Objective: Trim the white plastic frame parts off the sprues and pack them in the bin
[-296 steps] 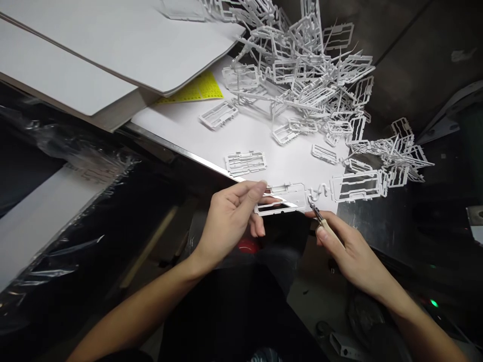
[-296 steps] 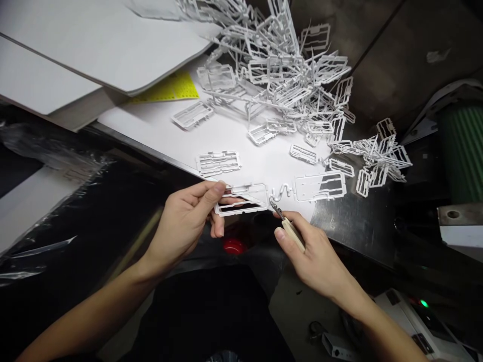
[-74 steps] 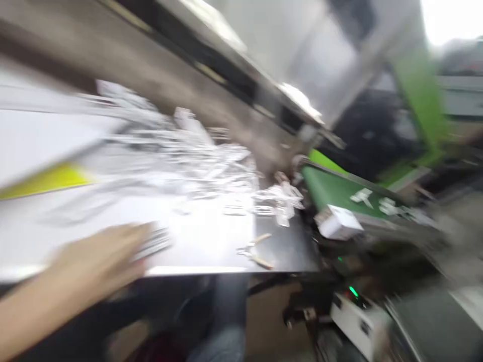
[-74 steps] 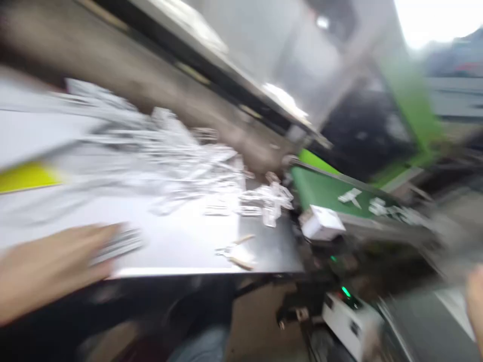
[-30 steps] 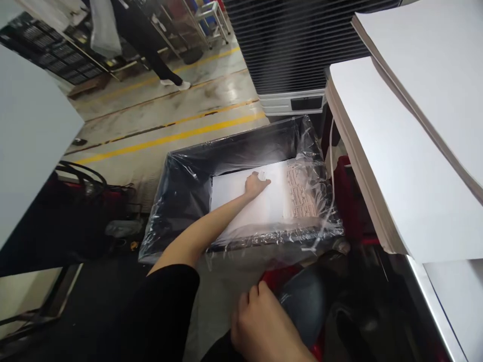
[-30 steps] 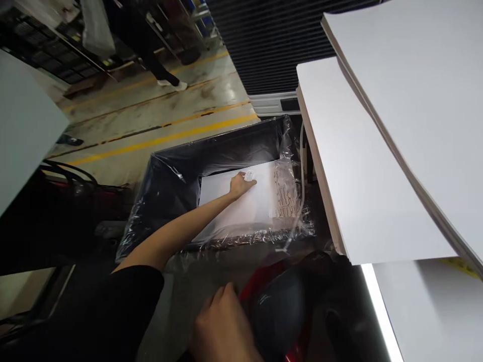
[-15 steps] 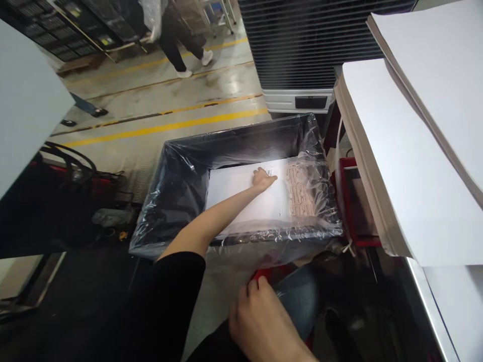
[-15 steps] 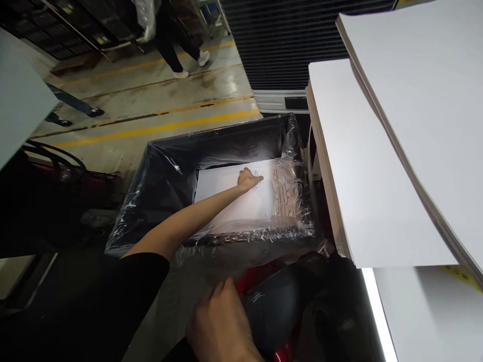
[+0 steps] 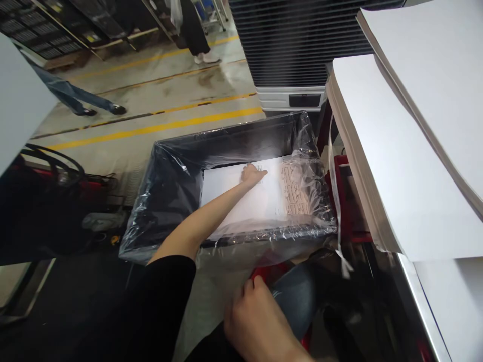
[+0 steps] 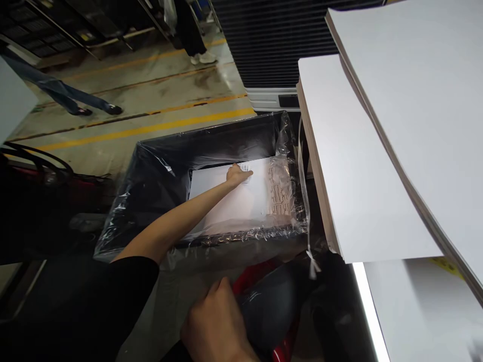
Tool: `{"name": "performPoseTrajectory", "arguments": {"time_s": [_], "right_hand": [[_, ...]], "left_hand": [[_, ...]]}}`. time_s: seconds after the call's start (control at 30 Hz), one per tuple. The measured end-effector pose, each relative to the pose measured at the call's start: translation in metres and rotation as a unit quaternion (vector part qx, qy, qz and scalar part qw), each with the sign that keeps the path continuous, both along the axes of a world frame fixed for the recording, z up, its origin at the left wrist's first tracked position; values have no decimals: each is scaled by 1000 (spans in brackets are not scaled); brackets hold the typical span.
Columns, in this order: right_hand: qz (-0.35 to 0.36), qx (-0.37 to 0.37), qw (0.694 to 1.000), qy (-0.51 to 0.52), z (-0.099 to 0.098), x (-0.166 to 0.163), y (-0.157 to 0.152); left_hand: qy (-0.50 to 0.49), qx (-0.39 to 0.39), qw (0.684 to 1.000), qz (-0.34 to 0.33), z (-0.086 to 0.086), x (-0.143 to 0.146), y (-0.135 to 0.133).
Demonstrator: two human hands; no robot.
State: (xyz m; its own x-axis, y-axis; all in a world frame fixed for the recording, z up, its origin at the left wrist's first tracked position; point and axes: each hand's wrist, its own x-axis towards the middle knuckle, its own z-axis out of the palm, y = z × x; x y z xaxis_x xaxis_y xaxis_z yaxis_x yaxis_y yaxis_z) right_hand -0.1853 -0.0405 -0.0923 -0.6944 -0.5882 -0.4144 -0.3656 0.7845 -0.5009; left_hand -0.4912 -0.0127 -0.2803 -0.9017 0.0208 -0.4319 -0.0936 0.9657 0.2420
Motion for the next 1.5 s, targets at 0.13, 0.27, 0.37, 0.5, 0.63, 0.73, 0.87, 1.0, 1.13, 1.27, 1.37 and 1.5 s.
{"name": "performPoseTrajectory", "arguments": {"time_s": [0.13,0.27,0.37,0.5,0.63,0.73,0.87,1.0,1.13,1.27,1.37,1.5], "right_hand": [[3,-2,1000,-22,3,-2,2],[4,2,999,-39,4,-3,4],[-2,-1,999,-35,5,-4,5],[0,1,999,-38,5,-3,4],[6,11,999,-34,3,-2,3],[4,12,999,-35,3,-2,3],[4,13,999,-43,4,-4,5],[6,14,999,-47,5,-4,5],[1,12,999,-46,4,-3,5],[-8,11,999,-48,4,-2,5],[-8,11,999,-47,4,-2,5],[-4,12,999,-46,3,-3,5]], "left_hand": [[-36,42,996,-75,-6,36,5],[-78,54,990,-105,-13,69,9],[-91,53,988,-113,-13,77,9],[-100,42,988,-109,-11,79,8],[-105,32,989,-104,-11,83,12],[-110,25,988,-105,-10,84,16],[-114,16,987,-111,-7,82,18],[-116,11,986,-123,-6,82,16],[-115,10,984,-132,-7,86,13],[-117,12,983,-138,-6,89,13],[-118,13,983,-140,-4,88,12],[-119,15,983,-139,-1,87,10]]}}
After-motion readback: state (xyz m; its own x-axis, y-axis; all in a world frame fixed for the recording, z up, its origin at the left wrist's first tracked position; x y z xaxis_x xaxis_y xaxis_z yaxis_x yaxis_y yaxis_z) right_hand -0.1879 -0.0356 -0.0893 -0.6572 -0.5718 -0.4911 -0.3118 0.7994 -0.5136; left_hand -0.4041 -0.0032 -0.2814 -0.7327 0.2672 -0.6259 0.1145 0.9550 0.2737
